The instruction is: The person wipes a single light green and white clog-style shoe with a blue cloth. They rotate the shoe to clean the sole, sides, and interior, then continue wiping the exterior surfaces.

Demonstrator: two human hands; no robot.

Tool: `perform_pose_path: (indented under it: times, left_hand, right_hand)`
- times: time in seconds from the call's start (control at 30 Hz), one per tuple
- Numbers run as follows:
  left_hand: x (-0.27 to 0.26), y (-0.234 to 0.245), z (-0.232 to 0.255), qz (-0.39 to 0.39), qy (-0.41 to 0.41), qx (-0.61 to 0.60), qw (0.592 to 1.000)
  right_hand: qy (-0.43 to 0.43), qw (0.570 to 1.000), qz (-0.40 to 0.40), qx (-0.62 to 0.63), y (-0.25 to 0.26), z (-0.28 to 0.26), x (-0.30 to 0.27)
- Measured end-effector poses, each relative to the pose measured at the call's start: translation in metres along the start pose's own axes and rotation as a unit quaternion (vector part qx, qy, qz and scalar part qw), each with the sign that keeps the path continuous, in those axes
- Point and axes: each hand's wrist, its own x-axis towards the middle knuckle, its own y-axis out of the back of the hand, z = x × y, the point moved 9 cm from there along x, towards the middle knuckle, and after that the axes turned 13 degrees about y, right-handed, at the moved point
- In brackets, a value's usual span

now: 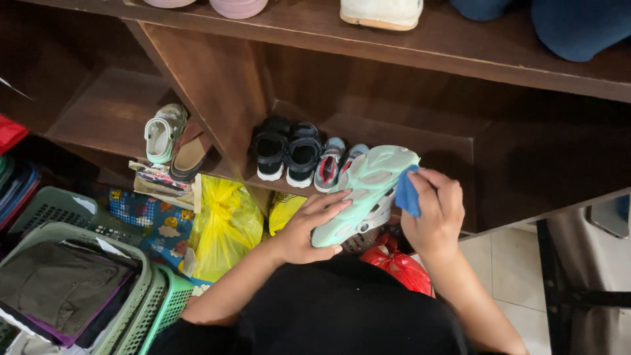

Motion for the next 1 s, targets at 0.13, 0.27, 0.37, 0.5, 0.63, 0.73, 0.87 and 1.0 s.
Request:
perform_pose_path:
  times: [0.13, 0.27, 0.37, 0.5, 0.63, 0.73, 0.87, 1.0]
  left_hand:
    - [0.0, 0.0, 0.0, 0.009, -0.001, 0.005, 1.0]
    - [0.0, 0.001, 0.0, 0.007, 0.006, 0.013, 1.0]
    - [-0.002, 0.0, 0.0, 0.007, 0.013, 0.013, 1.0]
    - [-0.003, -0.004, -0.003, 0.013, 0.017, 0.016, 1.0]
    - [-0.002, -0.003, -0.004, 0.009, 0.024, 0.039, 0.999]
    - [-0.004, -0.005, -0.002, 0.005, 0.027, 0.044, 0.999]
    - [-0.006, -0.008, -0.003, 0.005, 0.027, 0.055, 0.998]
    - [-0.005, -0.008, 0.0, 0.009, 0.021, 0.065, 0.998]
  right_hand:
    - [0.003, 1.0, -0.017, 0.025, -0.007, -0.018, -0.005]
    - [0.035, 0.999, -0.016, -0.001, -0.002, -0.021, 0.008]
    - [0.021, 1.0, -0.018, -0.004, -0.007, -0.006, -0.006]
    - [0.018, 0.999, -0.013, 0.04, -0.005, -0.019, -0.007]
    - [0.037, 0.999, -0.003, 0.014, 0.0, -0.031, 0.012]
    - [0.046, 0.998, -0.021, -0.03, -0.002, -0.02, 0.0]
    - [0.019, 0.999, -0.032, 0.002, -0.006, -0.027, -0.007]
    - [0.051, 0.998, -0.028, 0.005, -0.001, -0.047, 0.006]
